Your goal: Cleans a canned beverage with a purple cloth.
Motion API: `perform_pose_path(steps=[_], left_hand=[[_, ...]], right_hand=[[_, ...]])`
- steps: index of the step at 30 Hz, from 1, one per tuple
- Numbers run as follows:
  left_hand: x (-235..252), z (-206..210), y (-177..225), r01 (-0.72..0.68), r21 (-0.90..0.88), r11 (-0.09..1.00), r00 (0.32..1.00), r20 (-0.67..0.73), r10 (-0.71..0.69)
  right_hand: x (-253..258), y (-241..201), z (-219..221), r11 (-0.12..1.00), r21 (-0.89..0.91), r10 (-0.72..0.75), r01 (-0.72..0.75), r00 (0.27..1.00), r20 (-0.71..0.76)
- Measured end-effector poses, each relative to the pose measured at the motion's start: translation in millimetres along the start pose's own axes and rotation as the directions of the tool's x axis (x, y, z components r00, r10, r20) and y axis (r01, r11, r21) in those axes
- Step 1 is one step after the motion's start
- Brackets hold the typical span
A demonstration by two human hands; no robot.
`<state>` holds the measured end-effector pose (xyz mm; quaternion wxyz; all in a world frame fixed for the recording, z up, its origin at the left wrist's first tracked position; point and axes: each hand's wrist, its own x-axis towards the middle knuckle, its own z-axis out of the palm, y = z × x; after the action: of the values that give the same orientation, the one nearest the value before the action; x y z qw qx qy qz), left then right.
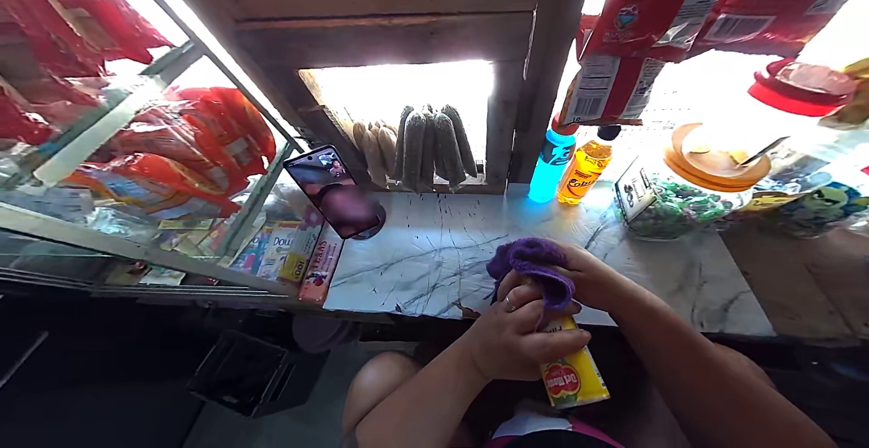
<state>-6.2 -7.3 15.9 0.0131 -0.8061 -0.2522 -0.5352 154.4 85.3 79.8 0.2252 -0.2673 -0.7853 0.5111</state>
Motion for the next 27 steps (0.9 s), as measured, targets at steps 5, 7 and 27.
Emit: perform_pose_path(steps=[5,7,27], left_hand=[[2.7,10.1,-0.8,0.013,-0.055,0.998,1.0,0.027,-0.011],[1.7,10.2,2.2,-0.011,-0.033,0.999,0.999,0.034,0.012],[-3.6,-7.8,-20.3,0.067,-0.017,0.998,0.998,0.01,-0.066]], right_hand=[[-3.6,-8.2,6.6,0.944,-0.313,-0.012,-0.101,0.94,-0.34],[-7.7,-6.6,13.0,0.97,-0.245,-0.104,-0.004,0.898,-0.427],[4.0,20.2,17.4,0.928,0.372,0.121,0.023,0.926,-0.358]])
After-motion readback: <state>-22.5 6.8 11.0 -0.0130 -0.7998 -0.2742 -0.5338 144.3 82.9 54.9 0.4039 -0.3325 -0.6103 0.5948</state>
